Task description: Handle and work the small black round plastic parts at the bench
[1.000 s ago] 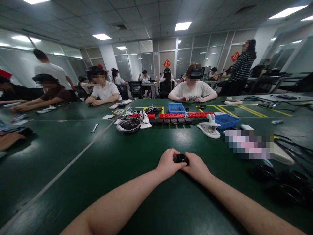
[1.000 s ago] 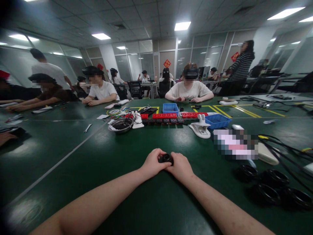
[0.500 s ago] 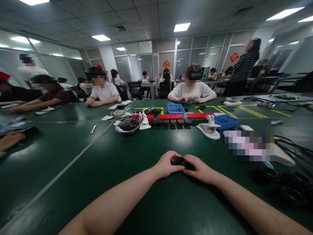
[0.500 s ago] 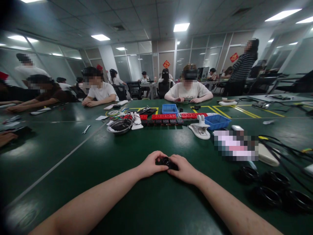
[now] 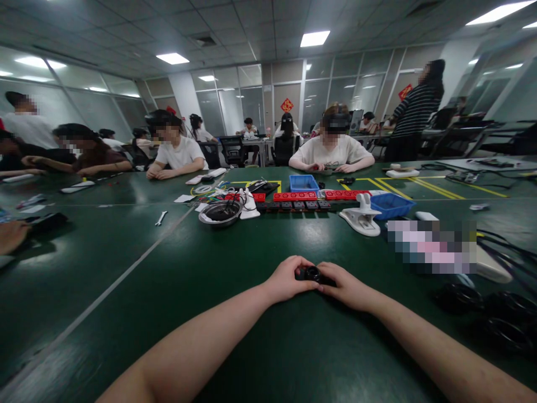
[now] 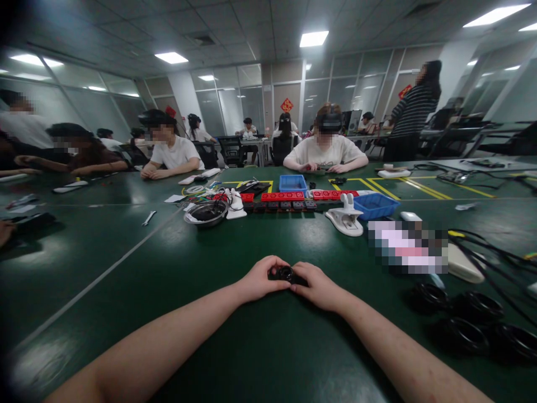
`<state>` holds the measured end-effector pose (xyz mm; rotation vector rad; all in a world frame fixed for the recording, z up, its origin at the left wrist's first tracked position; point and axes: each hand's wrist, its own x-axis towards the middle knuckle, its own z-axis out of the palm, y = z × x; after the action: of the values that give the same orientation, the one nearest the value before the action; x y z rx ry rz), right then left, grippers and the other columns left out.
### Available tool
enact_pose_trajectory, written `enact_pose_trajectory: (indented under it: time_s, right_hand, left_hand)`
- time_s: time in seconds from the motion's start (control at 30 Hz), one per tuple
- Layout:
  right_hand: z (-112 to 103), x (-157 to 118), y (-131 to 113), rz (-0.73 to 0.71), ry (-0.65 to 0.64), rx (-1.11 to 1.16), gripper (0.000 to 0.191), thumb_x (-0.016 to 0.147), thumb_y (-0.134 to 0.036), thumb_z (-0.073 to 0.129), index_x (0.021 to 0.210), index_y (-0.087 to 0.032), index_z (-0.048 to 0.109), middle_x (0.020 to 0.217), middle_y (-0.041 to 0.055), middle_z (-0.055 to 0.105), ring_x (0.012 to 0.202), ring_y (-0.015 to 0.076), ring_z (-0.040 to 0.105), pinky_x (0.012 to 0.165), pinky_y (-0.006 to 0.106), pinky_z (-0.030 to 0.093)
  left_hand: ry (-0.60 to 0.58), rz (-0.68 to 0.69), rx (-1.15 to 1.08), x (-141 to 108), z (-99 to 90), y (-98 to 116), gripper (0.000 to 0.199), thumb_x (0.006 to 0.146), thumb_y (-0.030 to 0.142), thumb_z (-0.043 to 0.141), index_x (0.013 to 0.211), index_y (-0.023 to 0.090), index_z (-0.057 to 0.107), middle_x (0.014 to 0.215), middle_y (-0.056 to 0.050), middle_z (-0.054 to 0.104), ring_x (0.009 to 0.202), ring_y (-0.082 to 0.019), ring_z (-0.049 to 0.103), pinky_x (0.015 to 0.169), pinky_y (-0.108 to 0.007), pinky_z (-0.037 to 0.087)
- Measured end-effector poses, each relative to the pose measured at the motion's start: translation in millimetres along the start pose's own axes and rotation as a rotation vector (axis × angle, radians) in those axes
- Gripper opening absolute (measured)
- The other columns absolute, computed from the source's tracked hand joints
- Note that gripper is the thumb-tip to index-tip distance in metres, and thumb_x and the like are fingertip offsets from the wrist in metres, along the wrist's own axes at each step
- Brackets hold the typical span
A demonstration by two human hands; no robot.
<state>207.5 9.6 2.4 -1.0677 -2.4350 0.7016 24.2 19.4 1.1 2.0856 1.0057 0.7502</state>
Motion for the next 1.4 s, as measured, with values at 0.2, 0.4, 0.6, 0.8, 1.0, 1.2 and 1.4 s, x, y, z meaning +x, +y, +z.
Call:
enact_pose_trajectory:
  time_s: [0.2,0.4,0.6,0.8,1.0,1.2,1.4]
  right_hand:
    - [1.5,0.2,1.1,0.025,0.007,-0.006,0.014,0.074,-0.027,0.05,0.081,-0.016,0.054,0.079,0.0037,0.051,0.074,0.0158,0.047,0.066,0.027,0.038]
    - [1.2,0.8,-1.6,0.041,0.016,-0.002,0.014,0.073,-0.028,0.051,0.078,-0.016,0.053,0.076,0.0027,0.051,0.07,0.0149,0.047,0.063,0.026,0.037]
    - [3.2,0.4,-0.8,0.111,0.048,0.001,0.016,0.069,-0.03,0.054,0.072,-0.016,0.05,0.07,0.0008,0.049,0.066,0.0136,0.045,0.058,0.024,0.035]
    - [9.4,5.4,0.0,0.224,0.112,-0.091,0.024,0.061,-0.033,0.059,0.062,-0.017,0.042,0.064,-0.0014,0.046,0.059,0.0123,0.044,0.05,0.022,0.031]
    - [21.1,11.4,-9.0,0.308,0.233,-0.334,0.014,0.065,-0.029,0.053,0.063,-0.017,0.045,0.066,0.0027,0.051,0.062,0.0146,0.046,0.054,0.024,0.031]
    - [19.8,5.5,-13.1,0.281,0.268,-0.31,0.024,0.066,-0.039,0.054,0.07,-0.016,0.048,0.071,0.0038,0.052,0.064,0.0156,0.048,0.056,0.025,0.034]
    - [4.6,-1.4,-8.8,0.03,0.072,-0.117,0.031,0.068,-0.037,0.056,0.091,-0.018,0.052,0.084,0.0037,0.053,0.077,0.017,0.048,0.066,0.027,0.037]
  left_hand:
    - [0.006,0.001,0.01,0.1,0.1,1.4,0.038,0.06,0.036,0.063,0.091,0.017,0.054,0.081,-0.002,0.049,0.067,-0.011,0.043,0.061,-0.023,0.037]
    - [0.013,-0.022,0.008,0.5,0.3,2.9,0.038,0.058,0.036,0.064,0.09,0.017,0.055,0.078,-0.001,0.049,0.067,-0.012,0.043,0.06,-0.022,0.037]
    - [0.046,-0.055,0.006,0.0,2.7,3.2,0.039,0.055,0.037,0.066,0.086,0.016,0.055,0.079,-0.001,0.05,0.067,-0.012,0.044,0.059,-0.022,0.037]
    - [0.14,-0.119,0.063,-1.3,9.7,7.6,0.035,0.055,0.036,0.066,0.082,0.017,0.054,0.08,-0.002,0.051,0.069,-0.013,0.047,0.059,-0.024,0.038]
    - [0.273,-0.134,0.182,0.6,15.8,9.8,0.033,0.056,0.038,0.065,0.079,0.018,0.053,0.078,-0.002,0.052,0.073,-0.016,0.048,0.063,-0.027,0.037]
    - [0.166,-0.077,0.077,0.9,7.8,3.7,0.034,0.057,0.036,0.065,0.082,0.017,0.053,0.081,-0.001,0.051,0.071,-0.014,0.047,0.062,-0.024,0.037]
    - [-0.029,-0.006,-0.063,1.3,-1.7,-5.7,0.037,0.058,0.035,0.065,0.087,0.016,0.054,0.077,0.0,0.05,0.065,-0.01,0.043,0.057,-0.021,0.035]
